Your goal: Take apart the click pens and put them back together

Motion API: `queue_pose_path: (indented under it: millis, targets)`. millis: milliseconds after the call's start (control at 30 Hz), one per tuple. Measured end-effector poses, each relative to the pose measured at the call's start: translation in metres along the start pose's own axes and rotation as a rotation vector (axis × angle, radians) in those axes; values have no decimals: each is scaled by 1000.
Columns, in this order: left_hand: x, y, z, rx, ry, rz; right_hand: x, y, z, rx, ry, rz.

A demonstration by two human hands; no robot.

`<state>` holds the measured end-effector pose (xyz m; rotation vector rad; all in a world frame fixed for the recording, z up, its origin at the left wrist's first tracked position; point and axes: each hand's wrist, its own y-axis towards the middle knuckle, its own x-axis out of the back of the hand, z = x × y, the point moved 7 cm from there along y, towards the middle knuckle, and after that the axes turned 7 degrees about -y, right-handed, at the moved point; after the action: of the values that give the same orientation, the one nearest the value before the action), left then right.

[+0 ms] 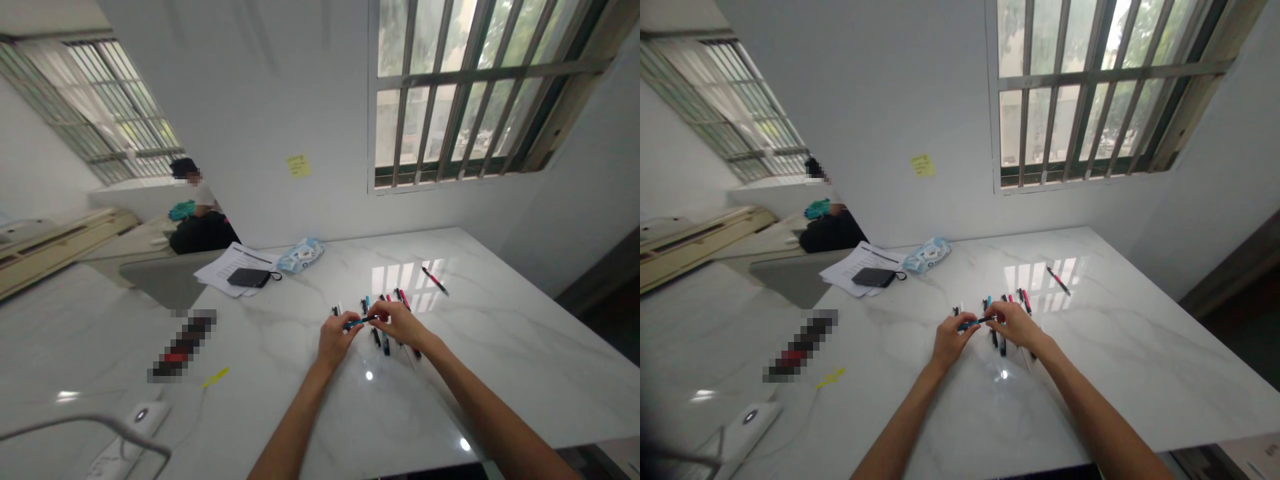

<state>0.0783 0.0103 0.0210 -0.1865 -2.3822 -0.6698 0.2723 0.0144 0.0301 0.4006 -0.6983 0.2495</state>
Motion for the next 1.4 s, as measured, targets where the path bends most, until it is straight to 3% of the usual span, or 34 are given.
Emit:
queue_pose_path:
  millis: [133,267,433,600,733,833,933,1033,1167,1400]
  targets:
    - [2,1,-7,-62,-6,2,7,-5,6,-72,-161,16]
    - [-6,2,-15,-111,-32,63,13,-18,20,-21,-111,-15]
    - [-16,1,-24,-194,-28,134,15,-37,16,-160,-180,-12]
    - [-14,0,-40,-339,36,87,20,-47,22,-227,-118,-3]
    - [-8,-2,-48,-363,75,20,22,-49,21,-266,-57,20]
    - [6,0,-42,-294,58,-112,45,-49,-8,-324,-67,-153]
    - [21,4,-24,-185,28,-234,81,-58,-63,-508,-220,-380]
    - [27,7,-6,-112,11,-290,108,-64,-110,-650,-382,-491]
    - [23,8,3,-90,2,-289,119,-62,-140,-713,-545,-488]
    - [16,5,8,-64,-3,-263,124,-59,-154,-729,-646,-463]
